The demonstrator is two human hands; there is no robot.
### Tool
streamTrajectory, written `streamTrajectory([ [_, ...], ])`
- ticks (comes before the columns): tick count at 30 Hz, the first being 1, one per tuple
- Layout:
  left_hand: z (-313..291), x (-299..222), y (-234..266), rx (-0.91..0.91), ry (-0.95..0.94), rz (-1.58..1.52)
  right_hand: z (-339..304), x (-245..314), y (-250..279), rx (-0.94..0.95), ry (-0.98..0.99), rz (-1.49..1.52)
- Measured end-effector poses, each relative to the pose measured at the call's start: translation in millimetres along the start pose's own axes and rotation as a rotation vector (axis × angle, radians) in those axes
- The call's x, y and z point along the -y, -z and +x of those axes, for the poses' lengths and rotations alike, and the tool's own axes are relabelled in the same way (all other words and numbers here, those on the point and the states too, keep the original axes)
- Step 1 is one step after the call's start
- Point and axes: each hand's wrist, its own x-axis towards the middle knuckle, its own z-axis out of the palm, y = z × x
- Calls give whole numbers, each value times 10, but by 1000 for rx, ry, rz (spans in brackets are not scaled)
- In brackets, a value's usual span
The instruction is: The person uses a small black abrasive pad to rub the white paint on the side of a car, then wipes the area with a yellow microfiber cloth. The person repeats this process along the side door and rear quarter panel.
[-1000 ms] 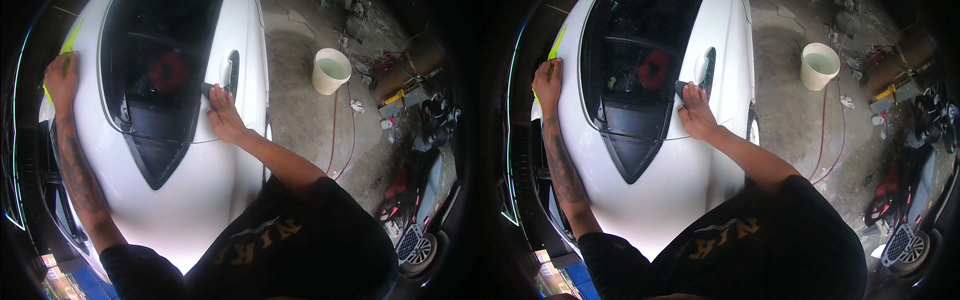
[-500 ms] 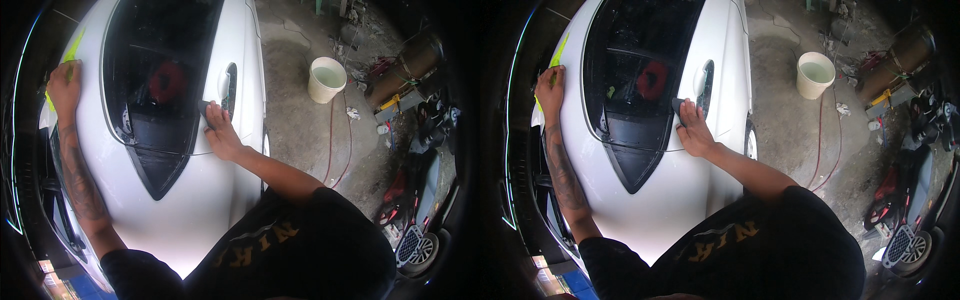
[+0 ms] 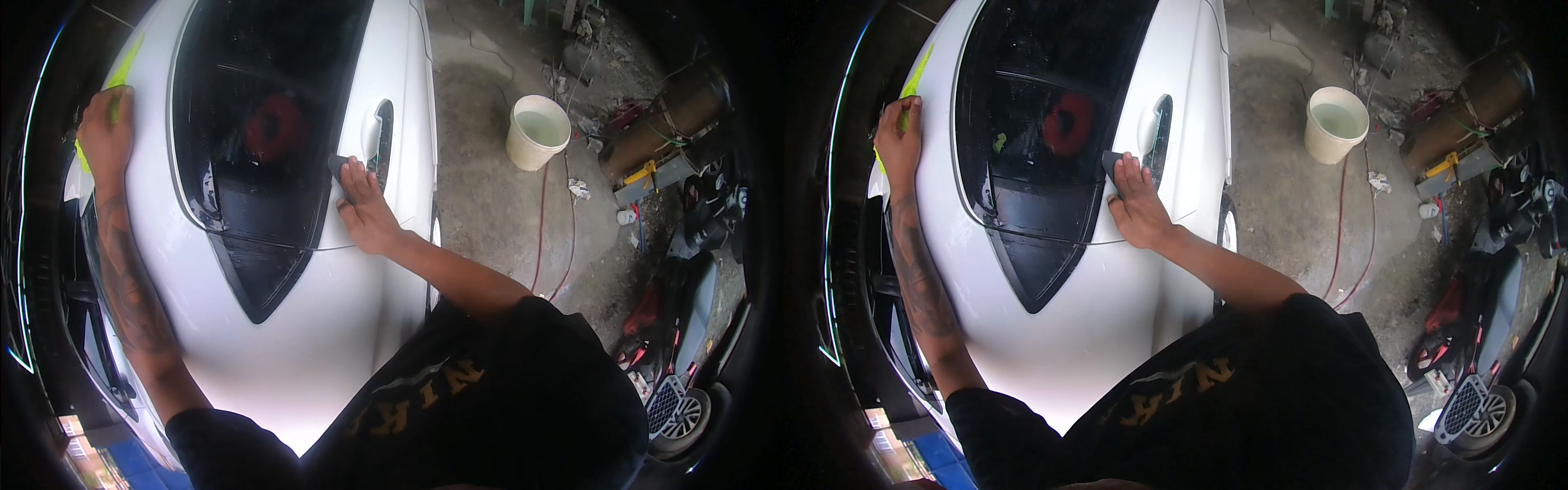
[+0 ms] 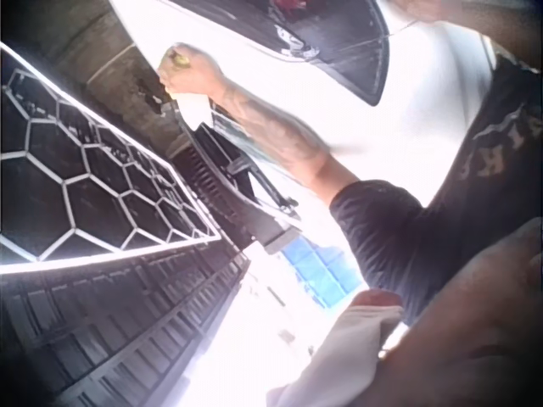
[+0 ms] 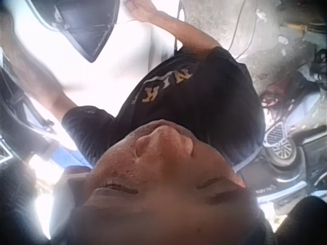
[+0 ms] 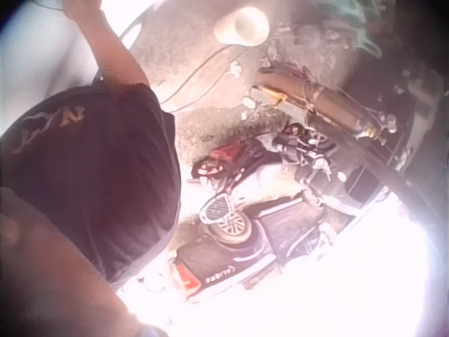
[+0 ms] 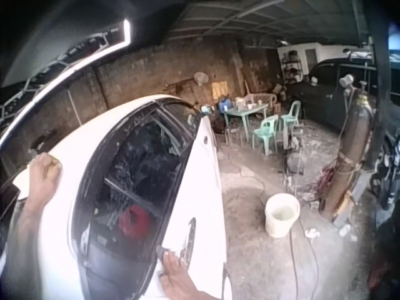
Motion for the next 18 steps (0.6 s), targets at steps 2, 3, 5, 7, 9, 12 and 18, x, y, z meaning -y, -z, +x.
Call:
streamTrajectory([
  [2, 31, -72, 31, -82, -29, 11, -134, 68, -16, 1, 30, 26],
  [3, 29, -99, 21, -122, -43, 10, -73, 19, 3, -52, 55, 21],
  [5, 33, -64, 58, -157, -5, 134, 204, -118, 45, -129, 58, -11],
  [7, 51, -21, 82, -174, 63, 203, 373, -118, 101, -104, 24, 40],
  [9, -4, 0, 24, -161, 164, 206, 142, -11, 13, -53, 27, 109],
  [12, 3, 25, 14, -140, 145, 209, -1, 0, 12, -19, 54, 90],
  [18, -11, 63, 88, -77, 202, 205, 9, 81, 51, 1, -24, 74],
])
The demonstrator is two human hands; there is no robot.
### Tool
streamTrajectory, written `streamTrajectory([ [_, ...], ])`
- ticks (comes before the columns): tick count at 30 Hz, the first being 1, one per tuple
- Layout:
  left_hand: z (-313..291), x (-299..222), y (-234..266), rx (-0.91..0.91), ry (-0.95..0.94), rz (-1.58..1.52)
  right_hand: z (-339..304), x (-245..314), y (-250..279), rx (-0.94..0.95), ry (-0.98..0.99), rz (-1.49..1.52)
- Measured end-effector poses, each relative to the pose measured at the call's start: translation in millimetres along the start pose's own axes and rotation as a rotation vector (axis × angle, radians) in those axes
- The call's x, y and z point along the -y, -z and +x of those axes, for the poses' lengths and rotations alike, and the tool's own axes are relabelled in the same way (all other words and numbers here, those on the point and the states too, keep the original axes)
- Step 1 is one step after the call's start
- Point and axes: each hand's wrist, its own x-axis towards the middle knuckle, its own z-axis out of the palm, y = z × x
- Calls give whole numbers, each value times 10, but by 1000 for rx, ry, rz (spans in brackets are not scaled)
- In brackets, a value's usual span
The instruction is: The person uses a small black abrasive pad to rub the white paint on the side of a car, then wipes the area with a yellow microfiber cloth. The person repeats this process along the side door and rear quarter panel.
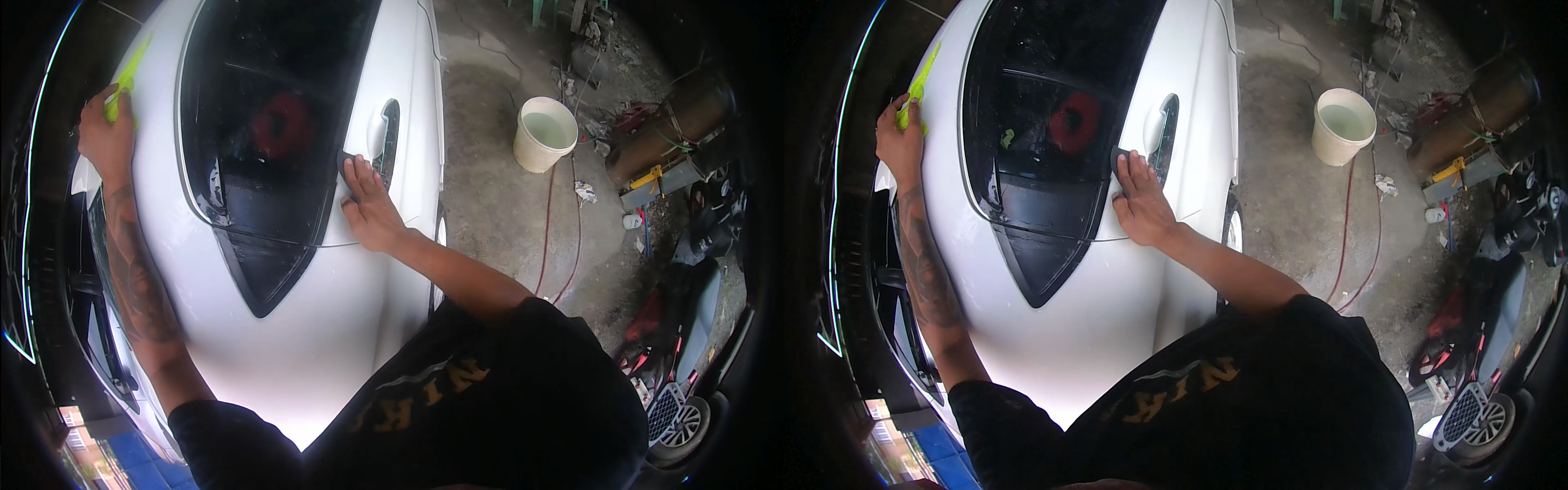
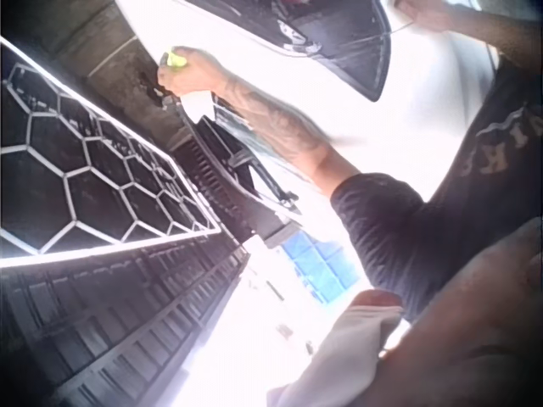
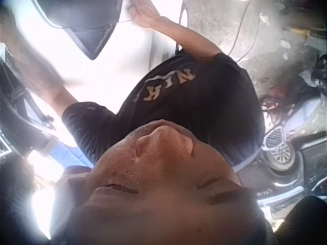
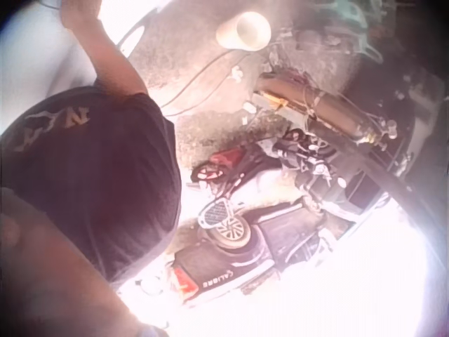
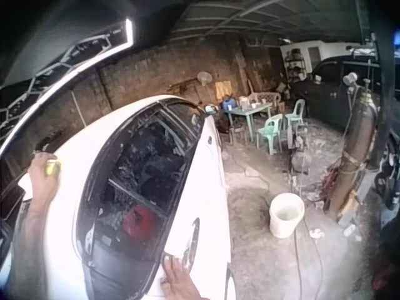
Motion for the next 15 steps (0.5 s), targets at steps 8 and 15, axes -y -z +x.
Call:
streamTrajectory([
  [8, -24, -14, -22, -2, 0, -12, -81, 28, -158, -104, 145, 21],
  [15, 13, -94, -92, -8, 7, -107, 330, -51, -79, -186, 28, 48],
])
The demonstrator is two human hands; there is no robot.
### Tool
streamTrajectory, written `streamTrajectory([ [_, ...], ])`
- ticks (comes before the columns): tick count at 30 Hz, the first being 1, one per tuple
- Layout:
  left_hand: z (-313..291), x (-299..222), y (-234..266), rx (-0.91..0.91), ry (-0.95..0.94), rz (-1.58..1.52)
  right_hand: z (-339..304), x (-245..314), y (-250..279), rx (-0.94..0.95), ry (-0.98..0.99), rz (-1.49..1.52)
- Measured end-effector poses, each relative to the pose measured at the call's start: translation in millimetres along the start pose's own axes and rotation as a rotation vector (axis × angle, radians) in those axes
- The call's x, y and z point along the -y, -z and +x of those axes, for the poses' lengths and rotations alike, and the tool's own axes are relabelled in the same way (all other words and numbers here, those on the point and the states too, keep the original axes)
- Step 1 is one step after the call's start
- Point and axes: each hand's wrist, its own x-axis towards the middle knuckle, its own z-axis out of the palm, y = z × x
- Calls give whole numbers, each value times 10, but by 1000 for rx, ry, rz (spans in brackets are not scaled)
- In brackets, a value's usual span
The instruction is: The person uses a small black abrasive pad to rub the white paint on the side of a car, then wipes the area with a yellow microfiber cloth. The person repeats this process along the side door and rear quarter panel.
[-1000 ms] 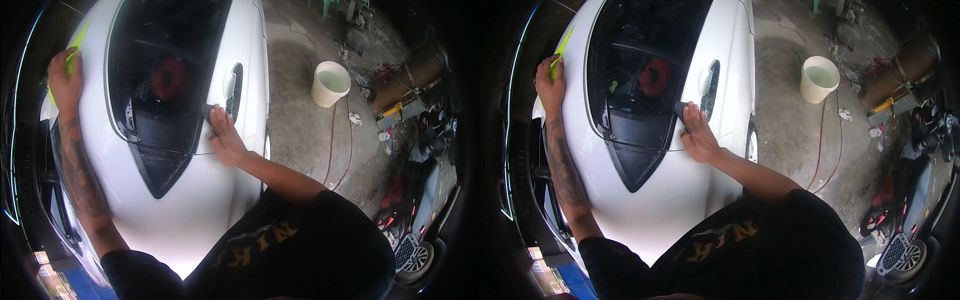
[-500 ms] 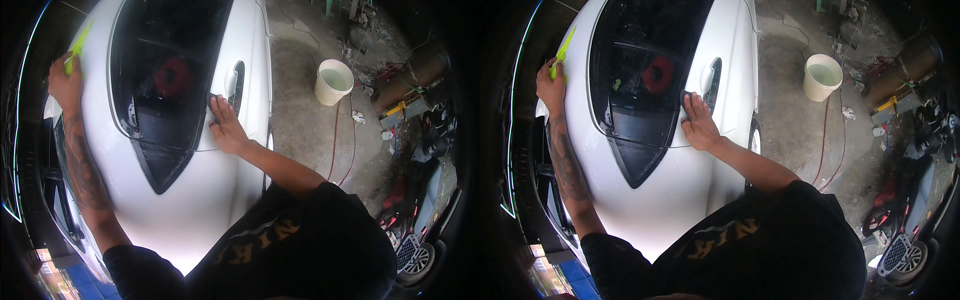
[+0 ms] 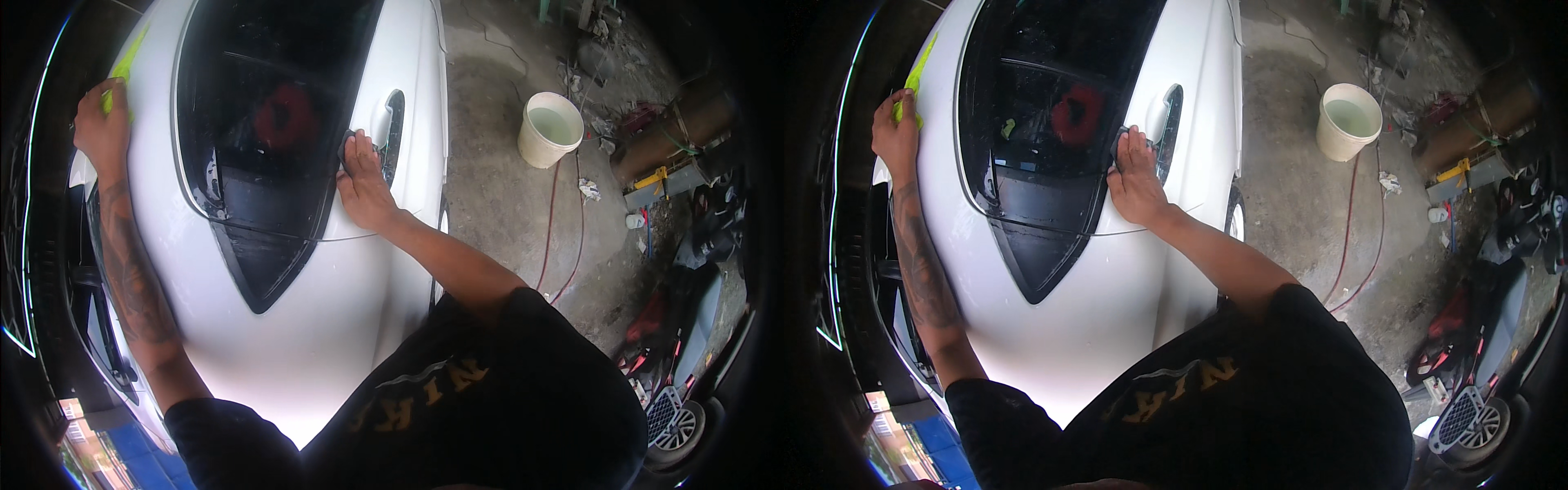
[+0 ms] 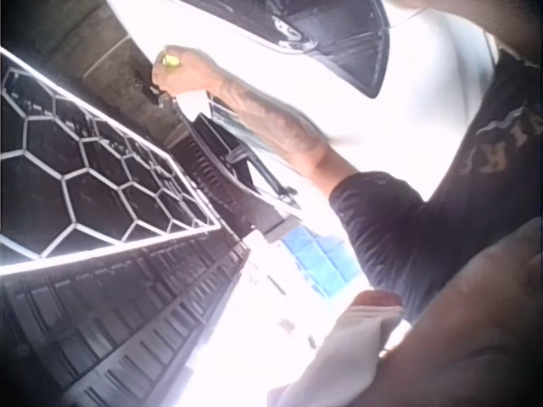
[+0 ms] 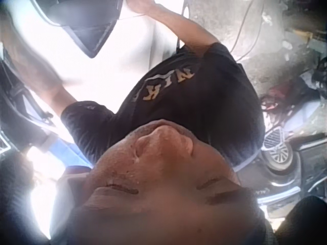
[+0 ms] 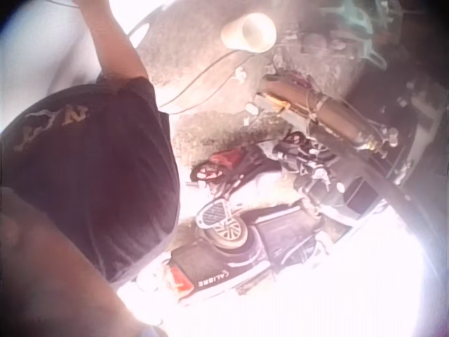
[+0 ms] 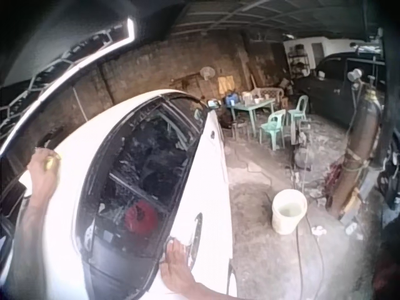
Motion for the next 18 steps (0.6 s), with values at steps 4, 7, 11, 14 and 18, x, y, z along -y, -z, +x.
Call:
streamTrajectory([
  [4, -5, 51, 85, 34, 32, 94, -487, 166, -45, 118, -18, 120],
  [7, -41, 51, -102, 20, 20, 26, -63, -11, -51, 20, -76, 35],
  [11, 6, 110, 111, 24, 37, 49, -24, -103, -66, -1, 30, 326],
  [14, -12, -26, -37, 2, 53, 9, -238, -111, -130, -47, 99, 228],
  [18, -26, 51, 25, 25, 44, 5, 376, -191, 20, -88, 54, 224],
])
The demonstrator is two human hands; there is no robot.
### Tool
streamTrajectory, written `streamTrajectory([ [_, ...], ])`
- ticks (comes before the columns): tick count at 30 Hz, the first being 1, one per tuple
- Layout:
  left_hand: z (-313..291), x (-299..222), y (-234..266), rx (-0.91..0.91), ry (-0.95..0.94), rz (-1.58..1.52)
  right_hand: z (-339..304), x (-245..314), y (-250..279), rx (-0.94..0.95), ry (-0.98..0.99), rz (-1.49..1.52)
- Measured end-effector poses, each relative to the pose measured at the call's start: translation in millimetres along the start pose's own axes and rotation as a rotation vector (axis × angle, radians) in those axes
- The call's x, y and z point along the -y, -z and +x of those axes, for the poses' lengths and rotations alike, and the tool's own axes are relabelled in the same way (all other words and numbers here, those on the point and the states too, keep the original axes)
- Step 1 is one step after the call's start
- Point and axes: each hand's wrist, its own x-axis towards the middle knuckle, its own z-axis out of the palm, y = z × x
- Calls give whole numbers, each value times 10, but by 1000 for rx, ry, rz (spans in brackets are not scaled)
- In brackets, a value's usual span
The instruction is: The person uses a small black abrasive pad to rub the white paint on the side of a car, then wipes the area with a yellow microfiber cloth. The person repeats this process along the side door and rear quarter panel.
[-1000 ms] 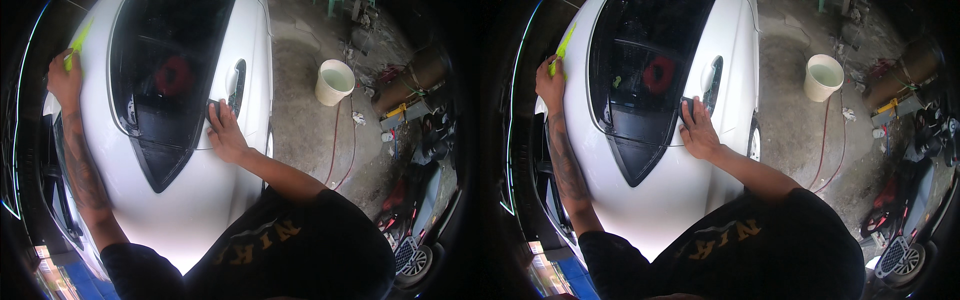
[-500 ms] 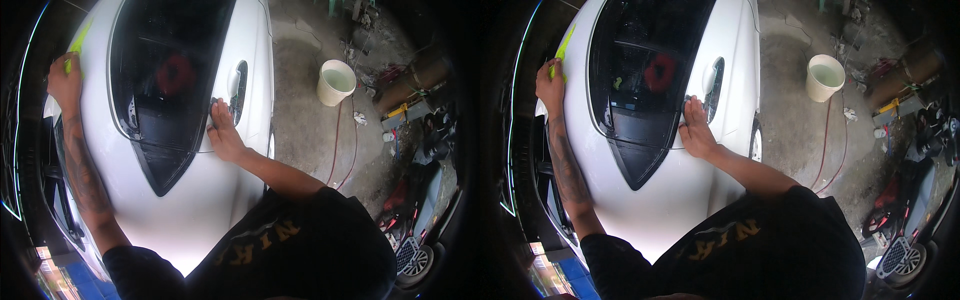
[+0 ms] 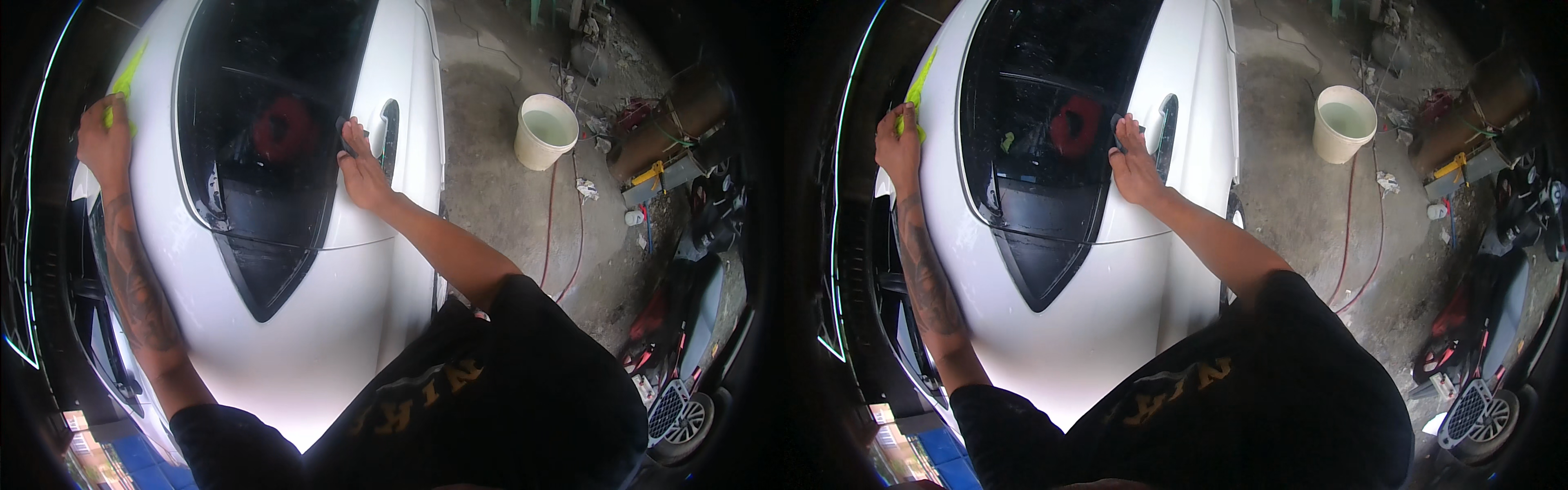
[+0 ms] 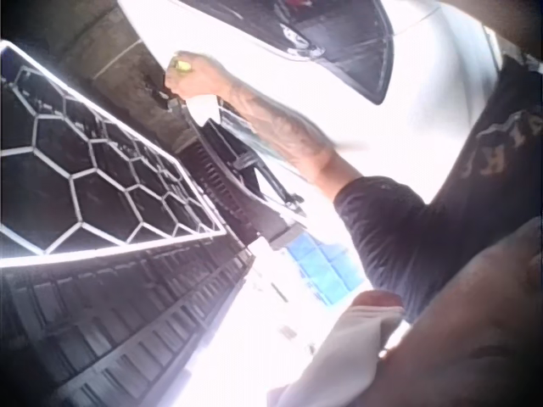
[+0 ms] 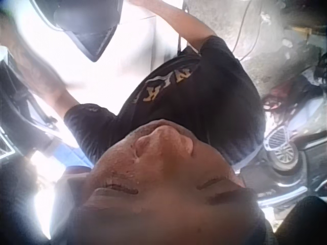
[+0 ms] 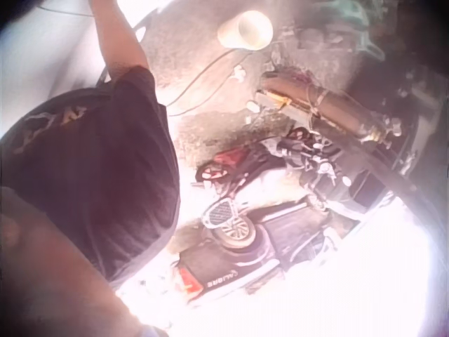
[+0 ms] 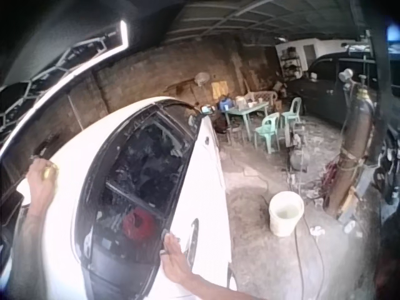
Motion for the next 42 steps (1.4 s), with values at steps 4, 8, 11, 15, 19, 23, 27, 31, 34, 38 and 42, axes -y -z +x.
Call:
streamTrajectory([
  [4, 28, 72, 39, 33, -27, 72, -666, 263, -114, 84, -28, -45],
  [8, -21, -291, 117, -165, -86, 394, -134, -1, -25, -77, -17, 47],
  [11, 18, -15, 42, 58, 23, 168, -298, 52, -53, -23, -10, 190],
  [15, 16, 70, 42, 50, -18, 97, -479, 234, -10, 9, 51, 56],
  [19, 44, 10, -12, 6, -52, 65, -91, -30, -25, -43, 130, 53],
  [23, 3, -4, 68, 37, -15, 119, -412, -12, -131, -26, 93, 18],
  [27, 45, 30, -7, 27, -28, 119, 131, -226, 86, -58, 24, 42],
  [31, 46, 138, 75, -63, -122, 71, -721, 216, -82, 18, -39, 153],
  [34, -78, -417, 349, -171, -277, -62, -983, 233, -116, -23, 26, 142],
  [38, -482, -1036, 637, 100, -519, 145, -823, 190, -58, 23, 45, -26],
  [42, -511, -1122, 671, 185, -573, 157, -1253, 300, -96, 60, 82, -9],
])
